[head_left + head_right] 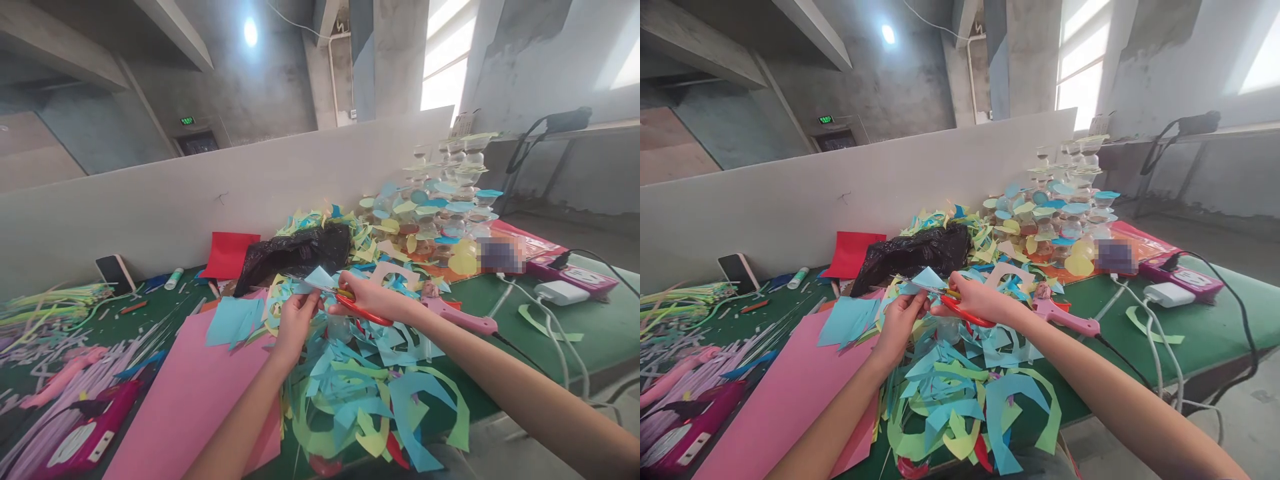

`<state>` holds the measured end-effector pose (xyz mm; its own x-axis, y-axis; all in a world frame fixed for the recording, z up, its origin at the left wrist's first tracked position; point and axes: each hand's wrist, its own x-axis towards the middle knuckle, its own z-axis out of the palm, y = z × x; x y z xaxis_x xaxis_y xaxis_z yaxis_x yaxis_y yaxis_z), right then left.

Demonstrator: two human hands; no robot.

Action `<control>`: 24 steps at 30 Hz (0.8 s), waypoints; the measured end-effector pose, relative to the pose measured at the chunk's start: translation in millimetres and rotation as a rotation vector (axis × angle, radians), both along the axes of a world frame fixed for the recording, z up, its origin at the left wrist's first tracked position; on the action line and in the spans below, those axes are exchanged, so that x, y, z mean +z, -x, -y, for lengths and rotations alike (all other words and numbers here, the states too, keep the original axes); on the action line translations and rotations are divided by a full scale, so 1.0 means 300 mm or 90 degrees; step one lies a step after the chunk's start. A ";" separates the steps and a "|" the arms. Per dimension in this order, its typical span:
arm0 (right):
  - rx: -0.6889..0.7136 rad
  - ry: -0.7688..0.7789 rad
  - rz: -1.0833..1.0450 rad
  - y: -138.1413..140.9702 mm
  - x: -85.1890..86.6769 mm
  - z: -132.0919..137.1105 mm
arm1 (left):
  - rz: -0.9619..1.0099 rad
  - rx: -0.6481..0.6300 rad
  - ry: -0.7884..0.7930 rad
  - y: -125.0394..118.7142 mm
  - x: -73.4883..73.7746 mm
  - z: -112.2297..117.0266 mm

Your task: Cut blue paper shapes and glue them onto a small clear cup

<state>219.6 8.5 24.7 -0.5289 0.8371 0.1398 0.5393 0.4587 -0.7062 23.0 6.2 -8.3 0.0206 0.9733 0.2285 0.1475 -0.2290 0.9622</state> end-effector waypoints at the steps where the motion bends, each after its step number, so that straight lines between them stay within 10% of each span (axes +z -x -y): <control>1: 0.004 0.005 0.001 0.000 0.001 0.001 | -0.004 0.002 -0.002 -0.001 0.001 0.001; 24: -0.022 -0.017 0.020 -0.001 -0.004 -0.003 | -0.009 -0.007 0.004 0.003 -0.016 -0.009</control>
<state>219.9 9.4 23.5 -0.5043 0.8512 0.1456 0.5774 0.4577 -0.6761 22.0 8.9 -12.9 0.0351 0.9745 0.2215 0.1582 -0.2243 0.9616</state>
